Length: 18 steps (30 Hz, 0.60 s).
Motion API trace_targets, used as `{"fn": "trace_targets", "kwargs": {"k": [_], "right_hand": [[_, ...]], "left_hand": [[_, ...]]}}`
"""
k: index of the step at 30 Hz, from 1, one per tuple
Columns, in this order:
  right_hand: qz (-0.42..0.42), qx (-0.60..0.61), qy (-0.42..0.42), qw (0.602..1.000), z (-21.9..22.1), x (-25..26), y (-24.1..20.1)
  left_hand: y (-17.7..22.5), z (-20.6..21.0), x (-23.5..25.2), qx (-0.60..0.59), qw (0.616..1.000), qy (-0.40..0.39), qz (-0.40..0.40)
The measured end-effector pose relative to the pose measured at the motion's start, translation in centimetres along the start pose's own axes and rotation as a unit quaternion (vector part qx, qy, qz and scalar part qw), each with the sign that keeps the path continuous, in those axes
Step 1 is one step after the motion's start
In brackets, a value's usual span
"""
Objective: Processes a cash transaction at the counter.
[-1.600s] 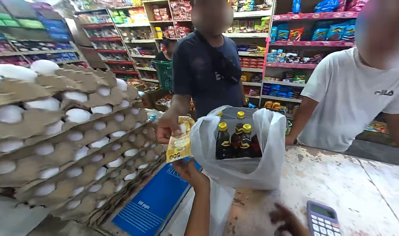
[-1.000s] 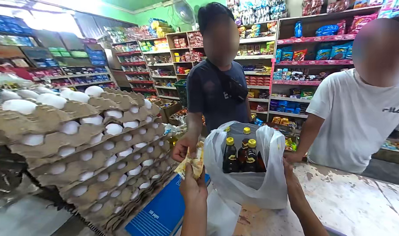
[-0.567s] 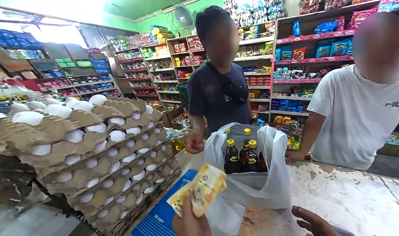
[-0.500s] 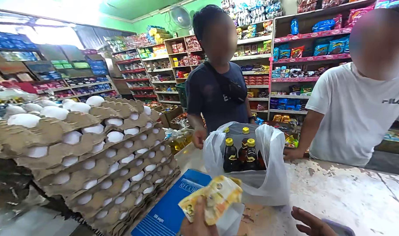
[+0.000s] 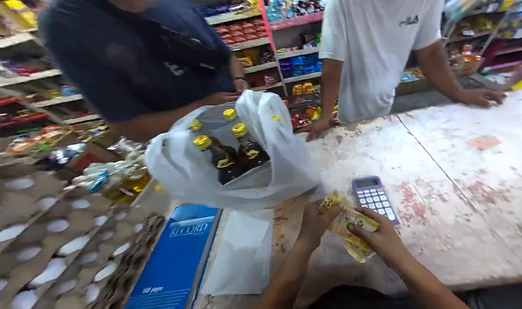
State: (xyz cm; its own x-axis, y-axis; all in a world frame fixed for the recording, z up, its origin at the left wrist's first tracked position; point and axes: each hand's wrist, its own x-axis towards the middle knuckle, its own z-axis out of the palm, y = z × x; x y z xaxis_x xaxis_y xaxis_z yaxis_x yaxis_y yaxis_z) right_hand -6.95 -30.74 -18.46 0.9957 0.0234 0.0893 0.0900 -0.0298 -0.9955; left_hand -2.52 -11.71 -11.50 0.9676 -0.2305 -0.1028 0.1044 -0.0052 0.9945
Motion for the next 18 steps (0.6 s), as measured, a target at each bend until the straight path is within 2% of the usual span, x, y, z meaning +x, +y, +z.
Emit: {"fn": "trace_targets", "kwargs": {"k": [2,4,6,8,12,15,18], "right_hand": [[0.048,0.120,0.068,0.989,0.8,-1.1,0.8],[0.083,0.182,0.137,0.970,1.6,-1.7,0.8],[0.089,0.196,0.177,0.960,2.1,-1.7,1.0],[0.067,0.163,0.172,0.969,2.3,-1.5,1.4],[0.033,0.037,0.101,0.994,3.3,-1.4,3.3],[0.054,0.034,0.055,0.996,4.0,-1.5,4.0],[0.061,0.038,0.017,0.997,4.2,-1.8,4.8]], "left_hand": [[-1.6,0.4,1.3,-0.131,0.990,-0.049,-0.022],[-4.2,0.5,1.8,-0.227,0.965,-0.134,-0.013],[-6.5,0.7,1.4,-0.228,0.949,-0.217,0.011],[-7.3,0.9,0.6,-0.217,0.943,-0.252,-0.002],[-6.7,0.5,1.2,-0.243,0.941,-0.230,-0.049],[-5.5,-0.1,2.1,-0.327,0.926,-0.159,-0.102],[-4.3,0.0,2.3,-0.362,0.921,-0.040,-0.140]]}}
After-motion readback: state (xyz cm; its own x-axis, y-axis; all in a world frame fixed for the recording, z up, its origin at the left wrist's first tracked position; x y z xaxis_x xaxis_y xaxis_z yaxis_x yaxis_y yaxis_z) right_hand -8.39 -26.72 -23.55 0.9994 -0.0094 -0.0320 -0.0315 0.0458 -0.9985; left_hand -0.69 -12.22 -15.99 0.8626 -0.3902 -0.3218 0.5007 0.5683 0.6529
